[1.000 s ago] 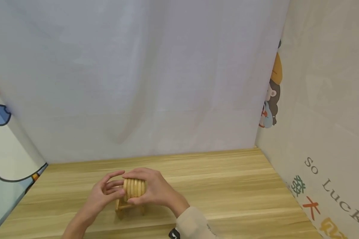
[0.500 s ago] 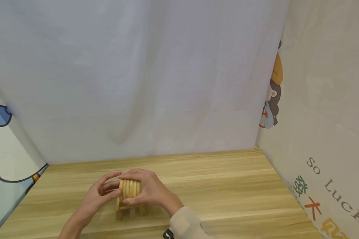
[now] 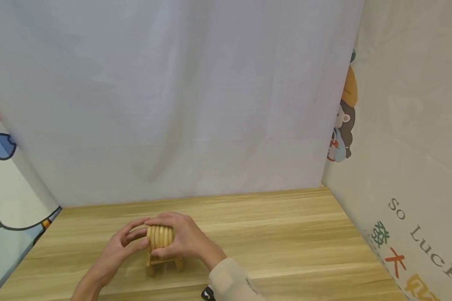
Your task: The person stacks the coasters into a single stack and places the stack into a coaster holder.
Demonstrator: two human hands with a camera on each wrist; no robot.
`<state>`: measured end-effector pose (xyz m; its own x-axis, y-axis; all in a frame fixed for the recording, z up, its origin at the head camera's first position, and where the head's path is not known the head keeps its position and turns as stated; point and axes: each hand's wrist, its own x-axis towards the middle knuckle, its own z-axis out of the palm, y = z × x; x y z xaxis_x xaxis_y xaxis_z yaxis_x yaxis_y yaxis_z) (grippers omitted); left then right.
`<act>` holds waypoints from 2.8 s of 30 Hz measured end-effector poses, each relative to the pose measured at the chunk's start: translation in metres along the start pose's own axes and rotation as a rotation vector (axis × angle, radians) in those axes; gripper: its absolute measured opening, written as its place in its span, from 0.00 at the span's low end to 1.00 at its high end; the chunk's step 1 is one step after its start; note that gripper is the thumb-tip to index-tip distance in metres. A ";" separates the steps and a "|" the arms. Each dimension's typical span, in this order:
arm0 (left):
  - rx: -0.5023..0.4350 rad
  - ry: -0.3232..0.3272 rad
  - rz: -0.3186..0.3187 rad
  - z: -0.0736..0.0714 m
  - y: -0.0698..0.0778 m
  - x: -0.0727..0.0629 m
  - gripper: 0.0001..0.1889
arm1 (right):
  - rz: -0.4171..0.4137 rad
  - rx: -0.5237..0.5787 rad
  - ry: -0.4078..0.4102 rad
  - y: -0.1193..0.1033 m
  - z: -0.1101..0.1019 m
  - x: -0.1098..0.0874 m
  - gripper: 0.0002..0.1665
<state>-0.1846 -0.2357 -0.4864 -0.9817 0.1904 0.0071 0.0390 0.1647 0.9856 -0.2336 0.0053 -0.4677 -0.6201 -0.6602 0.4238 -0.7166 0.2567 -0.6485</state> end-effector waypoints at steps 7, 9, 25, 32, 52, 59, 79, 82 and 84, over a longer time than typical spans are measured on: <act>-0.003 -0.016 0.026 -0.003 -0.007 0.002 0.36 | 0.007 -0.003 -0.016 0.003 0.003 0.003 0.40; -0.004 -0.020 0.023 -0.004 -0.009 0.003 0.37 | 0.009 -0.006 -0.023 0.004 0.004 0.003 0.40; -0.045 -0.018 -0.025 -0.002 -0.019 0.008 0.42 | -0.023 -0.063 -0.056 0.021 0.015 -0.006 0.41; -0.049 -0.019 -0.025 -0.002 -0.018 0.008 0.46 | -0.015 -0.076 -0.067 0.025 0.017 -0.008 0.40; -0.065 -0.015 -0.142 0.000 -0.019 0.009 0.49 | 0.055 -0.100 -0.106 0.026 0.015 -0.011 0.42; -0.077 -0.025 -0.142 0.001 -0.017 0.007 0.49 | 0.040 -0.097 -0.115 0.027 0.014 -0.010 0.42; -0.063 0.070 -0.163 -0.001 -0.009 0.005 0.36 | 0.075 -0.331 -0.154 0.015 0.001 -0.024 0.49; -0.055 0.118 -0.156 0.000 -0.004 0.005 0.34 | 0.078 -0.365 -0.129 0.012 -0.006 -0.030 0.43; -0.047 0.146 -0.132 0.002 -0.001 0.005 0.33 | 0.086 -0.393 -0.119 0.009 -0.012 -0.033 0.39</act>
<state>-0.1894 -0.2328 -0.4872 -0.9944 0.0275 -0.1021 -0.0975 0.1331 0.9863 -0.2236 0.0378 -0.4804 -0.6585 -0.6953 0.2879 -0.7452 0.5493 -0.3781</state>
